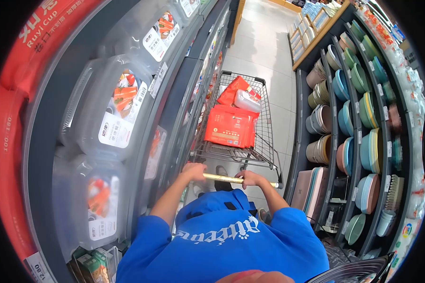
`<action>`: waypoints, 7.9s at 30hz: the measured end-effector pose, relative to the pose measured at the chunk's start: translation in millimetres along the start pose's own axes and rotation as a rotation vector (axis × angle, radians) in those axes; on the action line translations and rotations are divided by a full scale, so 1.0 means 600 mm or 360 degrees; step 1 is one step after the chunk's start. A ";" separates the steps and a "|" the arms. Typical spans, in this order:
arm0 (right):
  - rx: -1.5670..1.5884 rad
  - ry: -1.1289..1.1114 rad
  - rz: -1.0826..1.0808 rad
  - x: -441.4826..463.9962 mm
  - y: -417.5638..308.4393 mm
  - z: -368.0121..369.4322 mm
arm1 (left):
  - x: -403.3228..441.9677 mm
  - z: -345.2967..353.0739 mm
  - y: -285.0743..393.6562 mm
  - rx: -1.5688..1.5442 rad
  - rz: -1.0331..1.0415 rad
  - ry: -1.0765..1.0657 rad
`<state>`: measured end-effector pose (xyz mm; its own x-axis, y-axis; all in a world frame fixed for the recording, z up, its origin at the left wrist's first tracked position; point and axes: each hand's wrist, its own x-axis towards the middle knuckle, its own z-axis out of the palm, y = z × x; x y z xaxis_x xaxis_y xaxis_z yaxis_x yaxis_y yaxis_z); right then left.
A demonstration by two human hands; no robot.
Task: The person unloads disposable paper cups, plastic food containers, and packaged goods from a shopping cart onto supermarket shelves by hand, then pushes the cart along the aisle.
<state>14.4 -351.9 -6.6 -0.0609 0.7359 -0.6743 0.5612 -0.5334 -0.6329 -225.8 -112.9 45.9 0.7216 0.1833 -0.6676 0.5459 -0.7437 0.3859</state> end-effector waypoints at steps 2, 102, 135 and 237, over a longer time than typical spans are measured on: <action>-0.0074 0.0031 -0.0088 -0.012 0.000 -0.009 | -0.001 0.019 0.013 0.0023 0.0032 0.0199; -0.0112 0.1529 -0.1510 -0.105 -0.320 -0.230 | -0.144 -0.193 0.288 -0.3096 0.0347 0.2151; 0.2938 0.0455 -0.0074 0.115 0.091 -0.265 | 0.073 -0.028 0.159 -0.1205 -0.0373 0.1098; 0.3600 0.1402 -0.0248 0.707 0.343 -0.517 | 0.152 -0.012 0.124 -0.0225 -0.0747 0.0967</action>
<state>359.9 -20.1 -305.0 0.5439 0.4090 -0.7328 -0.8011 0.5132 -0.3081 -116.5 -146.8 18.5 0.4861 0.8088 -0.3310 0.8714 -0.4199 0.2539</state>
